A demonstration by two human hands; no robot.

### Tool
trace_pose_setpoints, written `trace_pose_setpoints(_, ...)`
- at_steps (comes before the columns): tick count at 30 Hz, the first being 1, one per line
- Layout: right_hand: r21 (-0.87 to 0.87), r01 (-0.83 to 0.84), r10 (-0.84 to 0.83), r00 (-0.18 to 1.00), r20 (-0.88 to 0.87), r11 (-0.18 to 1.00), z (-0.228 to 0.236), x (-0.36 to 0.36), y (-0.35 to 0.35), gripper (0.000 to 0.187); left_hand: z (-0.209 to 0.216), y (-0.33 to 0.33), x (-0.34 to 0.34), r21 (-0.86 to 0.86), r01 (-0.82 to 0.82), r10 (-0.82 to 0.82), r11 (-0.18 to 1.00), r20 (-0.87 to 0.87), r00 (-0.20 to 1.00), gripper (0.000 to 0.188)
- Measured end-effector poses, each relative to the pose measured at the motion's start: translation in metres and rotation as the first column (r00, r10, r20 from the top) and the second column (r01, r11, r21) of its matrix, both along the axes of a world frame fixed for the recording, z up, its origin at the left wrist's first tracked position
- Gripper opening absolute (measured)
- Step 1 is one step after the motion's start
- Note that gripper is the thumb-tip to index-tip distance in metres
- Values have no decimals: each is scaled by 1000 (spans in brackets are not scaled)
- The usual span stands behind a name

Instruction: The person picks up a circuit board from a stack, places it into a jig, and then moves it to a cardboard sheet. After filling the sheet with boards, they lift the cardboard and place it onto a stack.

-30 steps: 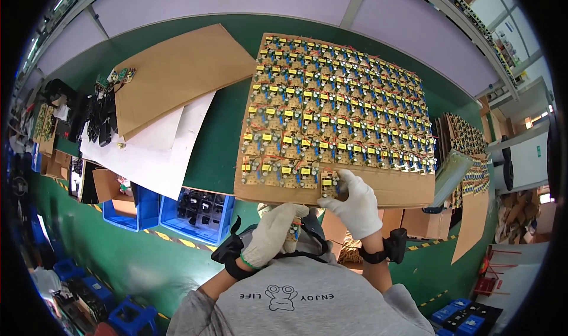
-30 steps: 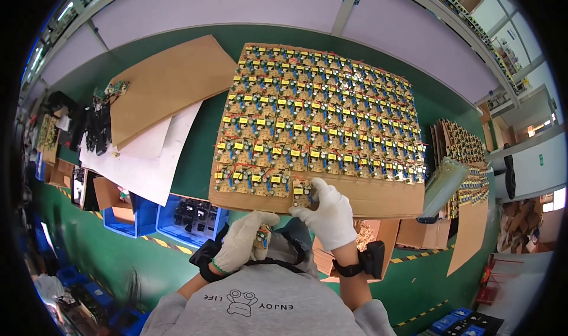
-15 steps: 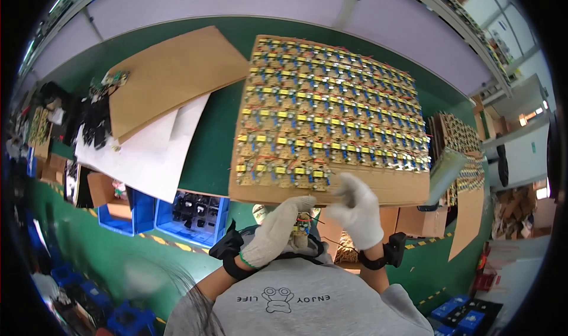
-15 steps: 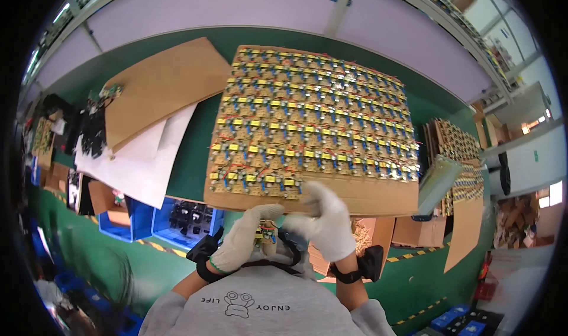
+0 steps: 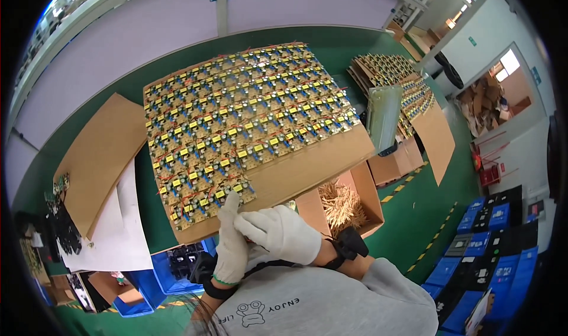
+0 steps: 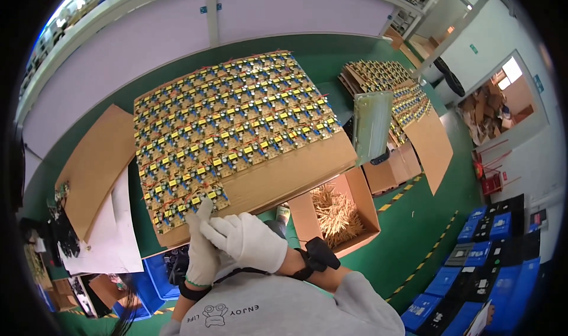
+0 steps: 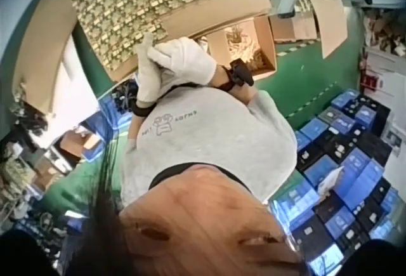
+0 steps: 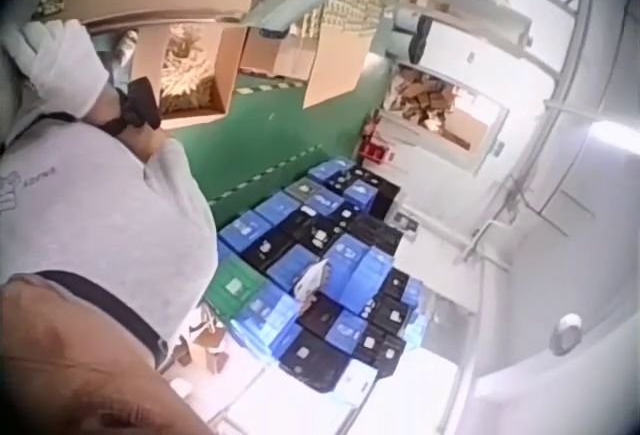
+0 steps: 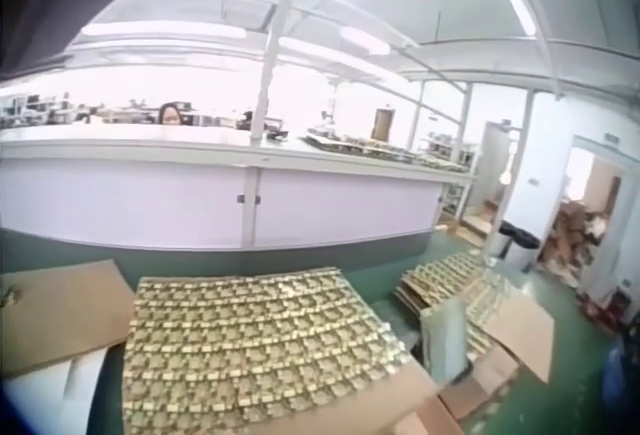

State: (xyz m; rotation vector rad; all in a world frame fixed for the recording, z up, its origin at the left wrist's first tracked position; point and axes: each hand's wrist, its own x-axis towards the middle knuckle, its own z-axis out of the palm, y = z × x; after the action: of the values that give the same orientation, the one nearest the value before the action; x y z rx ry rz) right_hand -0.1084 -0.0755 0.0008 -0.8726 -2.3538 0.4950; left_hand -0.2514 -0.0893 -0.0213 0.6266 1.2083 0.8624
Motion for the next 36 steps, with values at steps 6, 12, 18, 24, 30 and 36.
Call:
trace_pose_setpoints(6,18,44,-46,990,130,999,5,8,4,58,-4,-3,-10,232,8,-5,973,-11,1000,77)
trace_pose_setpoints(12,-200,43,9,968,249,979,-12,0,16,70,-8,-8,-24,469,351,-81,811,-503,860,58)
trace_pose_setpoints(18,-116,142,-139,990,33,983,-4,22,36,55,4,-9,-17,349,-49,96,936,-118,988,53)
trace_pose_setpoints(24,71,346,-353,905,237,936,-38,43,52,76,0,-13,-37,604,-258,422,754,-145,895,55)
trace_pose_setpoints(30,55,296,-297,896,329,954,-38,49,62,89,-9,-18,-48,595,-296,477,747,-170,862,53)
trace_pose_setpoints(36,11,191,-189,959,210,982,-33,49,66,58,-10,-22,-46,593,-274,462,757,-189,867,43)
